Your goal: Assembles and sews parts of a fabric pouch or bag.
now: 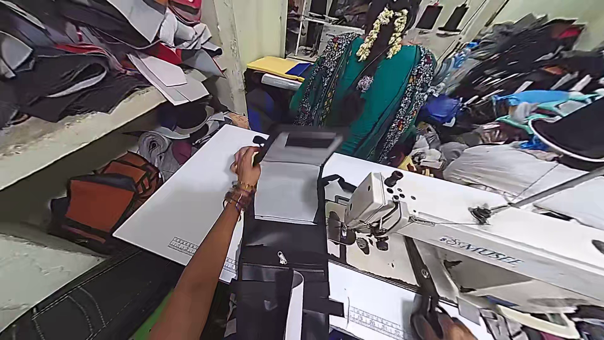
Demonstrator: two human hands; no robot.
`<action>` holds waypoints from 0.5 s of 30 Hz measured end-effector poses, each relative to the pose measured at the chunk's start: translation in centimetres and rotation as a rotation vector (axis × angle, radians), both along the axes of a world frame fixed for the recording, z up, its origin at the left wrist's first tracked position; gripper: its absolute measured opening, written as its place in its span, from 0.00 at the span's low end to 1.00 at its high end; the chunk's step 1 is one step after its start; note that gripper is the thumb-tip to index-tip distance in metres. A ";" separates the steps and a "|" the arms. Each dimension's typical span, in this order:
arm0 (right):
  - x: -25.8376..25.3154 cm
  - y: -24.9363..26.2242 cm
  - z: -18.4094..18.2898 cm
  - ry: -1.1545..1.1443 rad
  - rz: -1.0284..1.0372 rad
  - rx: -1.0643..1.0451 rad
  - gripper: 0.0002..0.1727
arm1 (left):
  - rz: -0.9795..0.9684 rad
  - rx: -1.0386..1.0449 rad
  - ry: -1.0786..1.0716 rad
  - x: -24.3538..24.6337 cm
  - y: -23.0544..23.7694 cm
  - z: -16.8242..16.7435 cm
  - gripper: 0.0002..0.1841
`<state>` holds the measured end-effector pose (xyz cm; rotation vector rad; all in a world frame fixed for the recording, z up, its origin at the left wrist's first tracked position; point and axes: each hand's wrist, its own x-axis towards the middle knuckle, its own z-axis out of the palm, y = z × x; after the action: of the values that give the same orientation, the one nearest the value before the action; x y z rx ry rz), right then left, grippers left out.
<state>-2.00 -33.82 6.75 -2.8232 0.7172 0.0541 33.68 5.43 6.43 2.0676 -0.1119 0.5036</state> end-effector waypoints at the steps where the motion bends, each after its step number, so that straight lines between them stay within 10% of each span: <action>1: 0.9 0.4 0.3 -0.034 0.056 -0.023 0.25 | 0.006 -0.097 0.020 -2.8 0.5 0.4 0.28; 6: 2.5 9.9 -1.6 -0.434 0.587 0.047 0.21 | -0.278 -1.319 0.427 -15.6 -1.1 3.3 0.35; 8: 2.2 15.5 -3.6 -0.423 0.715 0.104 0.24 | -0.200 -1.242 0.443 -17.1 -2.9 3.6 0.23; 11: 3.7 19.7 -6.5 -0.447 0.720 -0.099 0.33 | -0.256 -0.944 0.424 -14.4 -3.3 5.1 0.48; 15: 12.3 20.5 -5.6 -0.276 0.686 -0.053 0.35 | -0.312 -0.990 0.272 -5.5 -2.3 9.1 0.28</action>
<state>10.33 -13.34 1.12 -2.8974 -0.3224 -0.2370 28.13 3.12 15.54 1.0967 -0.0117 0.0364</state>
